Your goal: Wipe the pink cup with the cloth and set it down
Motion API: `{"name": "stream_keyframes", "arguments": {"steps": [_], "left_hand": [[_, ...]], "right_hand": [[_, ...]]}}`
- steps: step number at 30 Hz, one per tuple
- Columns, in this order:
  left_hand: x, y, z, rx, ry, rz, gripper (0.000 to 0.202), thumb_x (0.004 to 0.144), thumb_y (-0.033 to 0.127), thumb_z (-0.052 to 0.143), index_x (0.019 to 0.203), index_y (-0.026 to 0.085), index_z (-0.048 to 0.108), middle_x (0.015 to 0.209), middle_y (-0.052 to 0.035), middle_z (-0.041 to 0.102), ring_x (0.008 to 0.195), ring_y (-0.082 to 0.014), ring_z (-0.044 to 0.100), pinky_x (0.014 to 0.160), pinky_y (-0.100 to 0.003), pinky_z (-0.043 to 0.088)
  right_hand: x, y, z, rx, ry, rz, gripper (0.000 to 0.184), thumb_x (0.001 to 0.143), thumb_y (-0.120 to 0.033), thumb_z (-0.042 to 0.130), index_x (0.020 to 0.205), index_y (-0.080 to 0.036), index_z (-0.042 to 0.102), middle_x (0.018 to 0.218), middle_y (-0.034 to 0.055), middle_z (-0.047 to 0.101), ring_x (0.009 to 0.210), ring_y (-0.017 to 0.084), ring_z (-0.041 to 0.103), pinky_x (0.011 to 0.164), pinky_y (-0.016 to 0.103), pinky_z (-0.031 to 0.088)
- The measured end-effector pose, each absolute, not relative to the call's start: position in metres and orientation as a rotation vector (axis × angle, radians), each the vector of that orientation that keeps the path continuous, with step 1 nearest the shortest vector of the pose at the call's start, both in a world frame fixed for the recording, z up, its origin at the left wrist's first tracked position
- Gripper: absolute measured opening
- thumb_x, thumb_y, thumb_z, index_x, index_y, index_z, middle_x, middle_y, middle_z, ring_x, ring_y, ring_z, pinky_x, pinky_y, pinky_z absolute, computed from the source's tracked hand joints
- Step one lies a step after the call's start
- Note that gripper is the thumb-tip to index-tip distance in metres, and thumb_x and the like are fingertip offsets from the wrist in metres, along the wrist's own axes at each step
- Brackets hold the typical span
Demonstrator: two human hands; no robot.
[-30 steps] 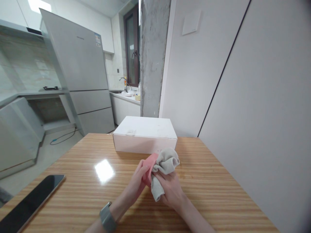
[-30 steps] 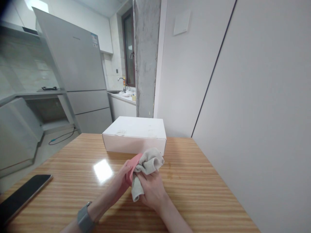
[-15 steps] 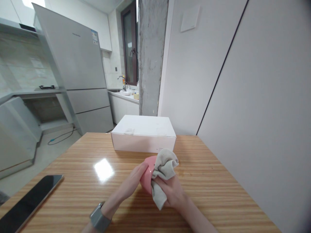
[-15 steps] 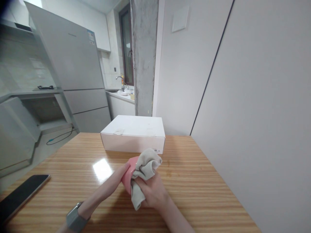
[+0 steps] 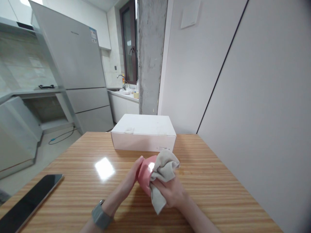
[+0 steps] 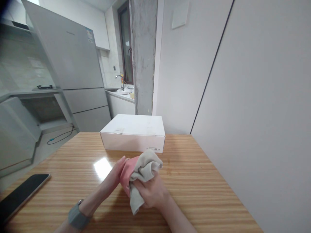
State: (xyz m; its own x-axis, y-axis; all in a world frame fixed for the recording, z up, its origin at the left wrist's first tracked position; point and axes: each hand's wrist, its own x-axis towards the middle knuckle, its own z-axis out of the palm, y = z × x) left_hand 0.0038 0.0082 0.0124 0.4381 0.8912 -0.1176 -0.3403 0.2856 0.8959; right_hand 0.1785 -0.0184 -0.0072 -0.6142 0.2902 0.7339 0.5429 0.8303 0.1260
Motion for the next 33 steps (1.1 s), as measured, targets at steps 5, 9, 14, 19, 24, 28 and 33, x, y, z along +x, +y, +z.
{"name": "stream_keyframes", "arguments": {"steps": [5,9,14,19,24,28,33], "left_hand": [[-0.001,0.004,0.016,0.964,0.865,0.897,0.058,0.073,0.062,0.059,0.101,0.012,0.070,0.111,-0.0087,0.069,0.124,-0.0289,0.048,0.114,-0.040,0.021],[0.002,0.005,0.009,1.031,0.896,1.004,0.054,0.076,0.059,0.059,0.104,0.014,0.070,0.119,-0.0079,0.065,0.126,-0.0293,0.046,0.115,-0.041,0.020],[0.006,-0.005,0.014,1.145,0.778,1.029,0.057,0.081,0.056,0.055,0.121,0.015,0.060,0.133,-0.0075,0.055,0.132,-0.0281,0.039,0.114,-0.042,0.021],[0.010,-0.014,0.020,1.224,0.591,0.966,0.050,0.084,0.041,0.059,0.130,0.023,0.052,0.143,-0.0045,0.044,0.138,-0.0242,0.028,0.115,-0.038,0.019],[0.005,0.000,0.008,1.106,0.593,0.994,0.034,0.080,0.043,0.060,0.103,0.019,0.066,0.111,-0.0074,0.068,0.107,-0.0268,0.059,0.097,-0.040,0.041],[0.001,0.010,0.004,1.003,0.790,0.971,0.051,0.077,0.062,0.053,0.088,0.016,0.070,0.090,-0.0074,0.073,0.103,-0.0295,0.061,0.098,-0.042,0.039],[0.002,0.005,0.009,1.018,0.834,1.014,0.045,0.074,0.056,0.062,0.093,0.016,0.072,0.105,-0.0070,0.071,0.122,-0.0301,0.049,0.111,-0.038,0.025]], "right_hand": [[0.172,-0.023,-0.007,-0.605,-2.315,-0.485,0.026,0.082,-0.038,0.051,0.097,-0.020,0.061,0.085,0.0063,0.064,0.078,0.024,0.056,0.070,0.038,0.044],[0.179,-0.022,-0.012,-0.642,-2.303,-0.366,0.034,0.080,-0.039,0.051,0.106,-0.018,0.057,0.096,0.0093,0.065,0.088,0.027,0.056,0.075,0.040,0.045],[0.184,-0.017,-0.014,-0.779,-2.149,-0.057,0.037,0.084,-0.031,0.042,0.116,-0.018,0.054,0.110,0.0121,0.062,0.103,0.029,0.055,0.088,0.044,0.044],[0.190,-0.007,-0.025,-0.771,-1.896,0.042,0.038,0.089,-0.033,0.032,0.118,-0.019,0.053,0.103,0.0115,0.064,0.096,0.028,0.062,0.085,0.044,0.047],[0.197,-0.011,-0.028,-0.714,-2.047,-0.295,0.049,0.084,-0.035,0.043,0.130,-0.017,0.046,0.109,0.0131,0.063,0.101,0.031,0.060,0.086,0.046,0.044],[0.186,-0.018,-0.013,-0.598,-2.304,-0.437,0.031,0.080,-0.029,0.052,0.109,-0.020,0.058,0.086,0.0077,0.066,0.077,0.028,0.061,0.072,0.042,0.048],[0.178,-0.019,-0.012,-0.572,-2.279,-0.377,0.027,0.082,-0.034,0.049,0.103,-0.019,0.058,0.083,0.0079,0.064,0.075,0.028,0.059,0.066,0.041,0.048]]}}
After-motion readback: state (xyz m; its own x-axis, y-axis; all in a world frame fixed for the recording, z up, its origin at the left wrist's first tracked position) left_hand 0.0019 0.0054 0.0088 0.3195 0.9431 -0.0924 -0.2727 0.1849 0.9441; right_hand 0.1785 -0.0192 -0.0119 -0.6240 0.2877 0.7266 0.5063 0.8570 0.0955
